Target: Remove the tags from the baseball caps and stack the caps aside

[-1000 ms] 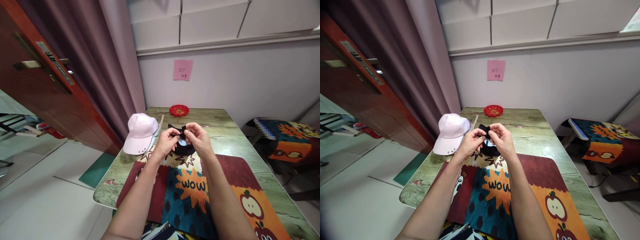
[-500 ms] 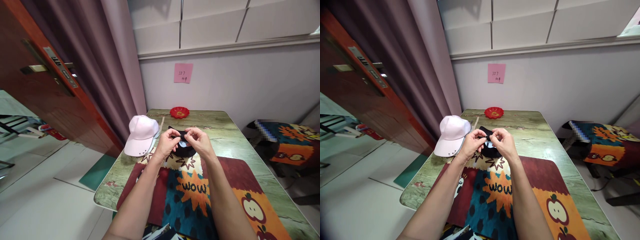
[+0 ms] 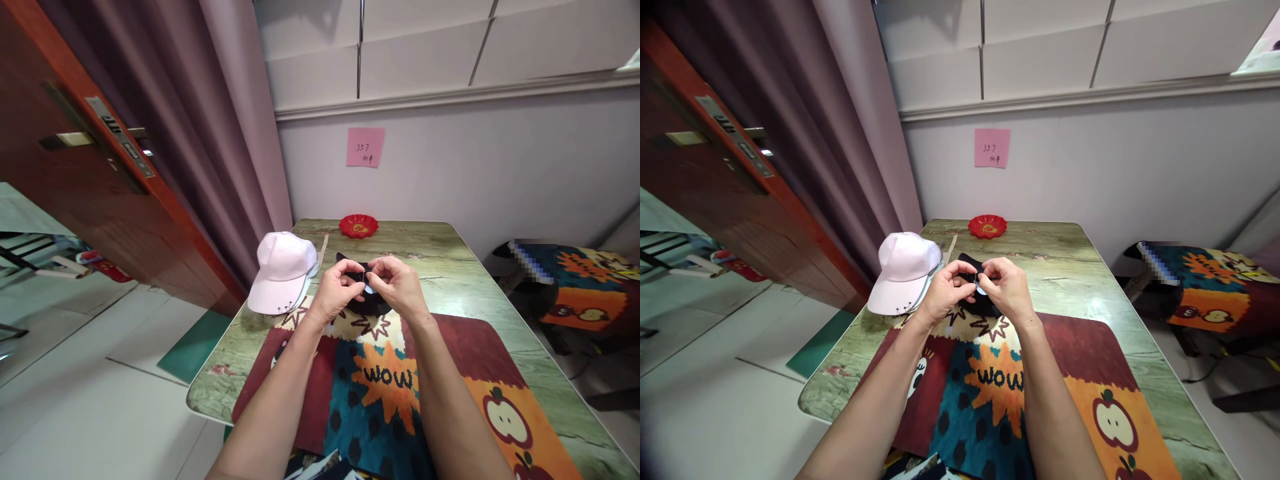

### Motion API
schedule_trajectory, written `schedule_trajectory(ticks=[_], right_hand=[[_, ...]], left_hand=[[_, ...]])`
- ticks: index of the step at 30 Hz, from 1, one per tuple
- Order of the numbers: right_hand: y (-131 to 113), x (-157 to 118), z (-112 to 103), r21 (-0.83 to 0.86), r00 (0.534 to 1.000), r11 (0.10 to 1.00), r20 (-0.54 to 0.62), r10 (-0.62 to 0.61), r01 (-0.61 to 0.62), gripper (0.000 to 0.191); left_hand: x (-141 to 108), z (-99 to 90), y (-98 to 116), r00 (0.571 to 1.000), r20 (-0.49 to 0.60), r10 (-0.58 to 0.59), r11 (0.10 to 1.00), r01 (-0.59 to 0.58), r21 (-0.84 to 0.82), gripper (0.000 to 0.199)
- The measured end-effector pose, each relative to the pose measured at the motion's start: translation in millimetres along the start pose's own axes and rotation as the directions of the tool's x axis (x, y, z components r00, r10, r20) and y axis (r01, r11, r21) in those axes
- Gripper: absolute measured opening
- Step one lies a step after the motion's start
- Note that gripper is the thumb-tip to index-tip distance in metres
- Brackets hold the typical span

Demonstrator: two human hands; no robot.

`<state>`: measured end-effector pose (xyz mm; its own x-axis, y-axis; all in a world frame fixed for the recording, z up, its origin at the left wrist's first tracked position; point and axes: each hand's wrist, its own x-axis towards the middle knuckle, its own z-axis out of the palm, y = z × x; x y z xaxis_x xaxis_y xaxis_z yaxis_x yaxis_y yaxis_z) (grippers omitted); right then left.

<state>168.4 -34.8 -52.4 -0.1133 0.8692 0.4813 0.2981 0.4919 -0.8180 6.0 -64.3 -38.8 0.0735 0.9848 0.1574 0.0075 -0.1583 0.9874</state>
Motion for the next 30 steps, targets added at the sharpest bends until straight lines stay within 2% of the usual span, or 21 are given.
schedule_trajectory(ticks=[3,6,10,13,20,26,30], right_hand=[[2,-1,1,0.016,1.000,1.000,0.014,0.014,-0.015,0.013],[3,-1,2,0.042,0.999,0.999,0.046,0.030,-0.032,0.013],[3,-1,0,0.087,0.995,0.994,0.077,0.063,-0.070,0.011],[4,0,-4,0.147,0.988,0.983,0.124,0.089,-0.106,0.015],[1,-1,-15,0.356,0.956,0.909,0.264,0.125,-0.217,0.031],[-1,-1,-20,0.336,0.927,0.893,0.325,0.189,-0.300,0.032],[2,0,-18,0.333,0.924,0.894,0.333,0.188,-0.302,0.032]], left_hand=[[0,0.2,-8,0.999,-0.026,0.039,0.998,-0.037,0.059,0.027],[1,-0.9,-18,0.991,-0.051,0.120,0.974,-0.108,0.197,0.020],[1,-3.6,-24,0.944,-0.056,0.325,0.871,-0.275,0.407,0.015],[1,-4.7,-23,0.916,-0.036,0.399,0.821,-0.339,0.459,0.015],[-1,-6.9,-20,0.952,-0.002,0.305,0.883,-0.282,0.376,0.018],[-4,-4.2,-16,0.967,0.074,0.246,0.911,-0.256,0.323,0.015],[-5,-0.6,-14,0.983,0.070,0.168,0.954,-0.180,0.241,0.034]])
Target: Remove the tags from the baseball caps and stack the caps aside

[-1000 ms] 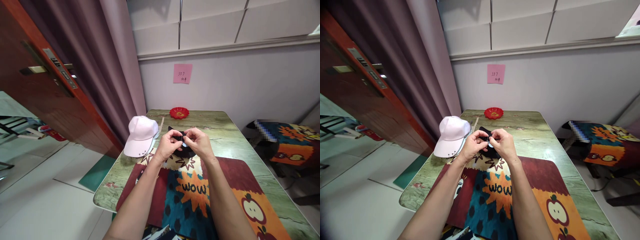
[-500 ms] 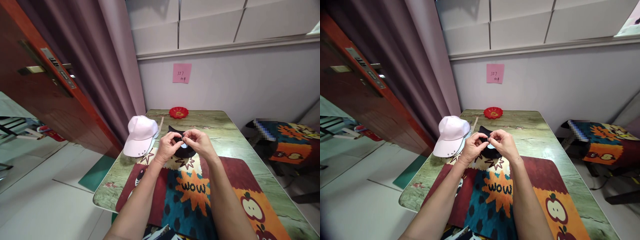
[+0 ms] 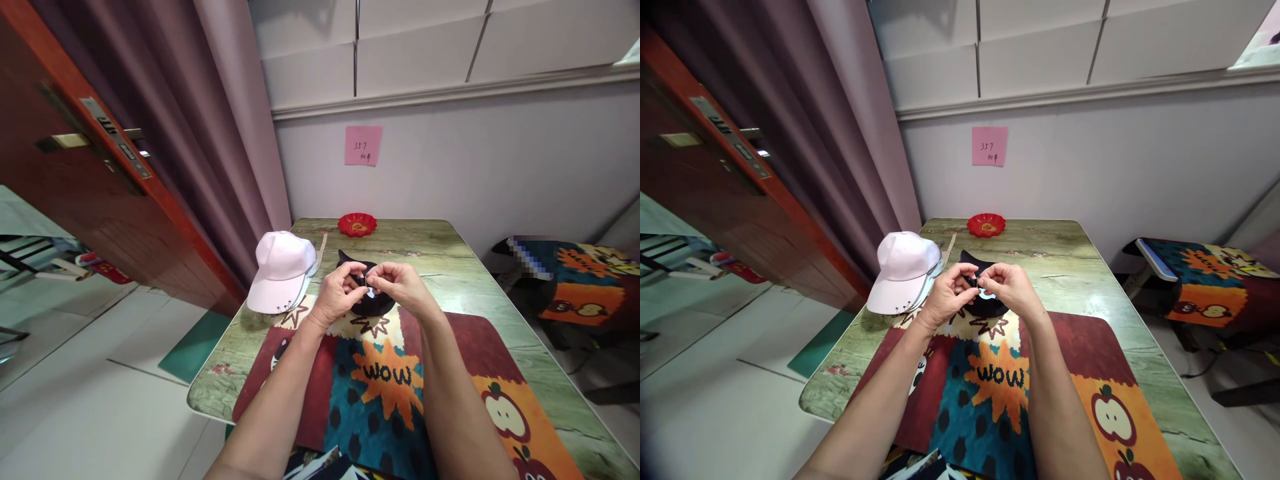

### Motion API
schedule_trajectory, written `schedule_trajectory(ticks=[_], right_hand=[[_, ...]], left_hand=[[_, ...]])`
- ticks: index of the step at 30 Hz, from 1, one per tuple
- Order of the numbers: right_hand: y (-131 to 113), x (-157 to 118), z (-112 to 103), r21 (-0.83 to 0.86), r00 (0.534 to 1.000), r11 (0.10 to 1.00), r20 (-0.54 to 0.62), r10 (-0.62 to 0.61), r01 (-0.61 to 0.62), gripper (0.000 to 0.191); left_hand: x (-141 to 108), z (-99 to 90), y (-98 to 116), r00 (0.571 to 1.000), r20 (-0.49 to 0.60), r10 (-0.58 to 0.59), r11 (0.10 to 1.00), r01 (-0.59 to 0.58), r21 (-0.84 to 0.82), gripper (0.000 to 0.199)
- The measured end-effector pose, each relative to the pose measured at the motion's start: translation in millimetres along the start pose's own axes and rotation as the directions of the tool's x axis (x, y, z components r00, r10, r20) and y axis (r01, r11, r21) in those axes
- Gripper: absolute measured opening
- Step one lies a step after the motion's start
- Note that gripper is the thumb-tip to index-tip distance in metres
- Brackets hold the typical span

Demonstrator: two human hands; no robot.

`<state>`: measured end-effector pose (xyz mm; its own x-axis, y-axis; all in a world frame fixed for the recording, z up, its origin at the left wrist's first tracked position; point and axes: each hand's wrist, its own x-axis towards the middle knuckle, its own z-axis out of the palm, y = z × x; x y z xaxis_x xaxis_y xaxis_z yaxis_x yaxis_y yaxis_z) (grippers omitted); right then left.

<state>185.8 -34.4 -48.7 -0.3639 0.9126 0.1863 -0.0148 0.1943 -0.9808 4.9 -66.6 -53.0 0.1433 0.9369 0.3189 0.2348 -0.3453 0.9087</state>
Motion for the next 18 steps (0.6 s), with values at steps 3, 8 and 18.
schedule_trajectory(ticks=[3,8,18], right_hand=[[1.8,0.9,0.9,0.012,1.000,1.000,-0.001,-0.002,0.002,0.033],[2.9,1.0,2.0,0.038,1.000,0.999,-0.023,0.013,-0.013,0.036],[8.4,4.4,7.2,0.107,0.999,0.994,-0.048,0.004,0.001,0.042]], left_hand=[[0.6,0.8,0.7,0.999,-0.012,-0.032,0.999,0.032,0.012,0.030],[3.4,-2.4,-1.6,1.000,-0.026,-0.012,0.997,0.014,0.073,0.019],[4.2,-6.2,0.6,0.996,-0.043,0.074,0.988,-0.068,0.135,0.020]])
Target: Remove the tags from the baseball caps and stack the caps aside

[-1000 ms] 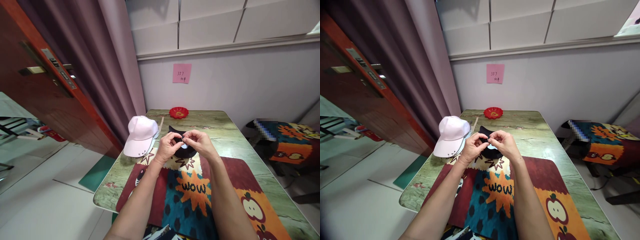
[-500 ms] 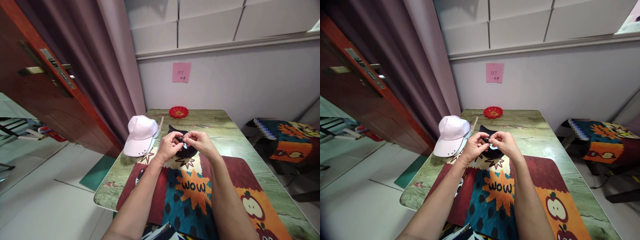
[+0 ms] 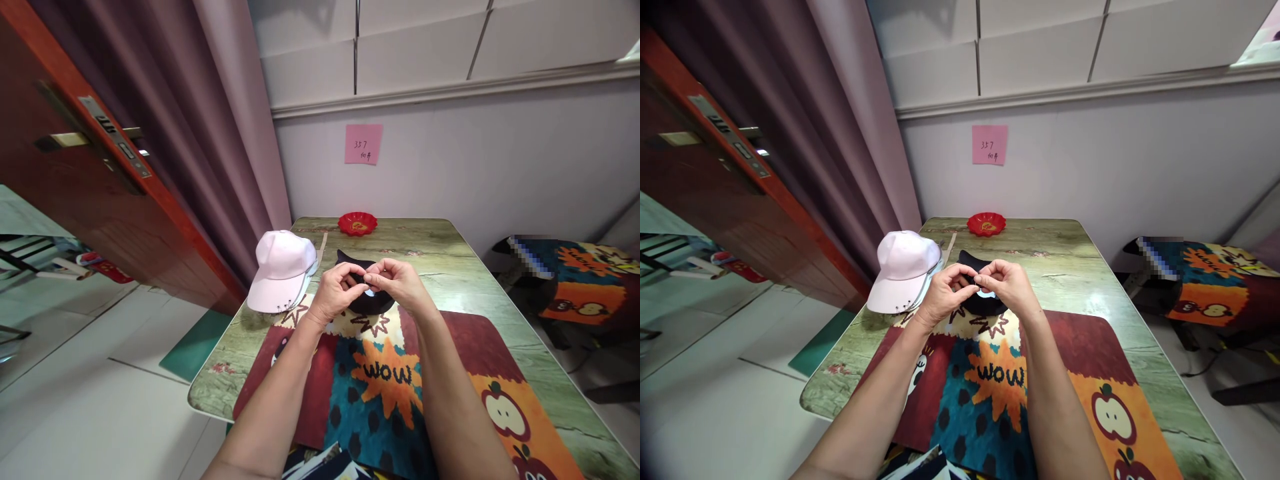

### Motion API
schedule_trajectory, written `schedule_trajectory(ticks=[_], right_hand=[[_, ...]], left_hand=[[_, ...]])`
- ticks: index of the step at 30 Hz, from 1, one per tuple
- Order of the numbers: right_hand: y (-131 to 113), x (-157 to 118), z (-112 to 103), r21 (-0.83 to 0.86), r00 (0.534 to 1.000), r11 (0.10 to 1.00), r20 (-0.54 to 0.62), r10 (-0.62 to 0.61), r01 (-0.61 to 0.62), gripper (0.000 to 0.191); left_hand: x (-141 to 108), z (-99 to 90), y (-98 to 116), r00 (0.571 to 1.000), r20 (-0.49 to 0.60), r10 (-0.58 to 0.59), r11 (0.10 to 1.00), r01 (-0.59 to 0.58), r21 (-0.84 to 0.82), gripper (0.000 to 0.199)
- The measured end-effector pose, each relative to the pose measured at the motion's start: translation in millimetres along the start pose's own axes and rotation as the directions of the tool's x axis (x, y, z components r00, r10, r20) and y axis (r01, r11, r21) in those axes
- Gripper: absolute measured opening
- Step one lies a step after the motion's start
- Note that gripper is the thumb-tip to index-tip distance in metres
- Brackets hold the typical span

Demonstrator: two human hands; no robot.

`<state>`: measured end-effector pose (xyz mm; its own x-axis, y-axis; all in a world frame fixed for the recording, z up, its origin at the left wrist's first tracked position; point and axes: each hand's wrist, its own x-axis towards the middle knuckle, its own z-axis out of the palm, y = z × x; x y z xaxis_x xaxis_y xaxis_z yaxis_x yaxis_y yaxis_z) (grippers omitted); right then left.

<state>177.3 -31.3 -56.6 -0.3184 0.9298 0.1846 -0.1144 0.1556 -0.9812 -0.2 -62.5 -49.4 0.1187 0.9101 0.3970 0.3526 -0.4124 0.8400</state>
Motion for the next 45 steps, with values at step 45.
schedule_trajectory(ticks=[45], right_hand=[[-9,-1,8,-0.600,0.898,0.691,0.112,-0.425,0.402,0.024]], left_hand=[[1,-12.7,8,0.985,-0.119,-0.123,0.990,0.113,-0.087,0.008]])
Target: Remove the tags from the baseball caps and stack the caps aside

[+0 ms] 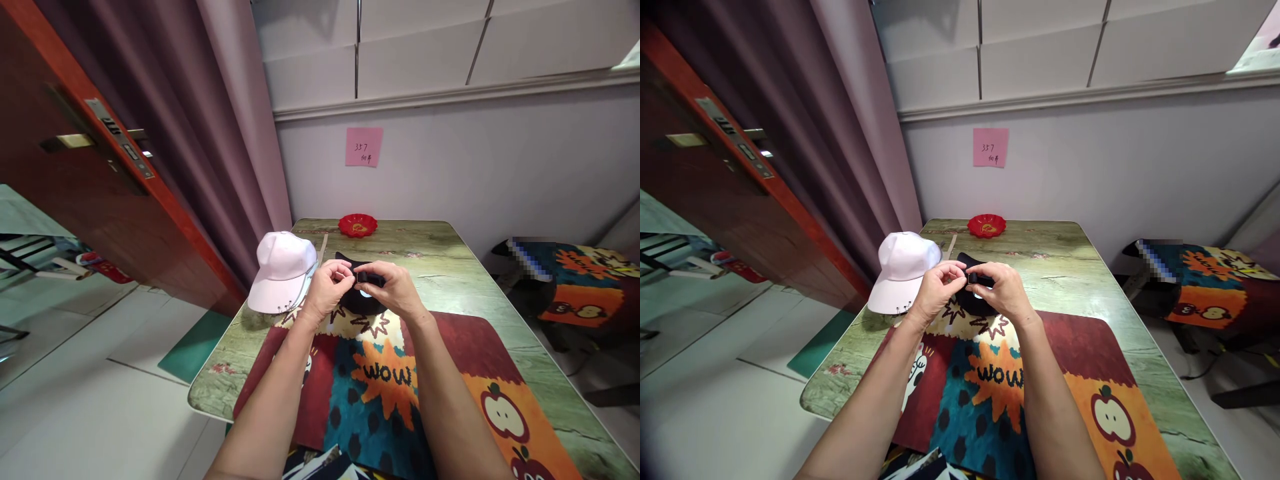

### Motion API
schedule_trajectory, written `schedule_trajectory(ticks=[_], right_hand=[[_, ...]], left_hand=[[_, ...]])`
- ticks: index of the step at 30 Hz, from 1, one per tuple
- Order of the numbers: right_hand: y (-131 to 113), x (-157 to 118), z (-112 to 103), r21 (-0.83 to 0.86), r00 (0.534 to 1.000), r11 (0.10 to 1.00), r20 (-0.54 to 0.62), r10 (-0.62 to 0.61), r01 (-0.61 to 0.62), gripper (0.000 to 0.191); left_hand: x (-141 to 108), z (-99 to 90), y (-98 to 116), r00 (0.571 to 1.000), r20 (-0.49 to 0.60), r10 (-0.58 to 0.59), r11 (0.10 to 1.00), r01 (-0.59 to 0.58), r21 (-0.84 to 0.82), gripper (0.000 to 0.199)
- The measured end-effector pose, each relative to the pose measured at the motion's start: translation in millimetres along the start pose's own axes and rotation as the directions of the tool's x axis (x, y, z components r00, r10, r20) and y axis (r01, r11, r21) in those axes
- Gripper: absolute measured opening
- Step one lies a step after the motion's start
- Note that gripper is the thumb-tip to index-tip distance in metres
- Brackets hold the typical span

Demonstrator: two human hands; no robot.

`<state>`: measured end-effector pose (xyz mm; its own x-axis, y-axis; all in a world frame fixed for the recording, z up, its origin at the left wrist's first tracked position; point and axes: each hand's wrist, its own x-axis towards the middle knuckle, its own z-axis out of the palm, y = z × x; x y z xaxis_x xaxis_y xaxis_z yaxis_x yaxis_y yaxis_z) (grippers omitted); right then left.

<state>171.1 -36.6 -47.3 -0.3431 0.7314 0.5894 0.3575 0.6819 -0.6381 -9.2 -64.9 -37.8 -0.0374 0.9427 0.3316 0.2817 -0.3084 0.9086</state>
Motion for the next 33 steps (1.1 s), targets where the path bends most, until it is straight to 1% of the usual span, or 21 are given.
schedule_trajectory(ticks=[4,8,11,14,15,16,18,19,21,23,27,30,33], right_hand=[[1,0,0,-0.090,0.998,0.994,-0.027,-0.058,0.055,0.020],[5,-1,1,-0.117,0.994,0.989,-0.049,-0.094,0.088,0.019],[6,-1,2,-0.132,0.994,0.987,-0.051,-0.094,0.087,0.019],[5,-2,5,-0.130,0.997,0.990,-0.048,-0.061,0.054,0.020],[5,-2,5,-0.118,0.998,0.992,-0.046,-0.042,0.037,0.021],[4,-2,6,-0.102,0.999,0.995,-0.044,-0.026,0.021,0.021],[2,-2,7,-0.053,1.000,0.999,-0.031,-0.002,0.000,0.024],[1,-2,7,-0.025,1.000,1.000,-0.027,0.010,-0.010,0.025],[1,-2,6,0.025,0.999,0.999,-0.024,0.043,-0.042,0.027],[2,-2,4,0.070,0.996,0.994,-0.006,0.088,-0.087,0.027],[8,-5,-5,0.138,0.982,0.975,0.100,0.162,-0.175,0.029],[13,-6,-13,0.145,0.964,0.961,0.163,0.212,-0.236,0.025],[14,-6,-19,0.139,0.955,0.960,0.205,0.213,-0.244,0.022]], left_hand=[[0,-3.2,2,0.999,-0.013,0.047,0.990,-0.045,0.133,0.005],[1,-8.4,-2,0.992,-0.083,0.091,0.951,-0.062,0.302,0.009],[1,-10.7,-7,0.985,-0.133,0.108,0.911,-0.045,0.410,0.012],[0,-10.2,-7,0.978,-0.157,0.138,0.877,-0.046,0.479,0.011],[-1,-9.5,-6,0.979,-0.149,0.139,0.881,-0.054,0.469,0.011],[-2,-8.5,-4,0.984,-0.123,0.130,0.899,-0.065,0.433,0.016],[-3,-6.3,2,0.996,-0.014,0.092,0.948,-0.083,0.307,0.032],[-3,-5.1,4,0.996,0.052,0.074,0.965,-0.085,0.248,0.037],[-2,-3.2,7,0.988,0.142,0.056,0.978,-0.082,0.191,0.035],[-1,-2.4,8,0.986,0.159,0.048,0.974,-0.081,0.210,0.028],[3,-5.8,5,0.987,0.163,0.017,0.970,-0.056,0.238,0.020],[5,-9.5,3,0.979,0.203,0.014,0.977,-0.057,0.207,0.013],[5,-10.2,1,0.971,0.238,0.023,0.984,-0.063,0.164,0.011]])
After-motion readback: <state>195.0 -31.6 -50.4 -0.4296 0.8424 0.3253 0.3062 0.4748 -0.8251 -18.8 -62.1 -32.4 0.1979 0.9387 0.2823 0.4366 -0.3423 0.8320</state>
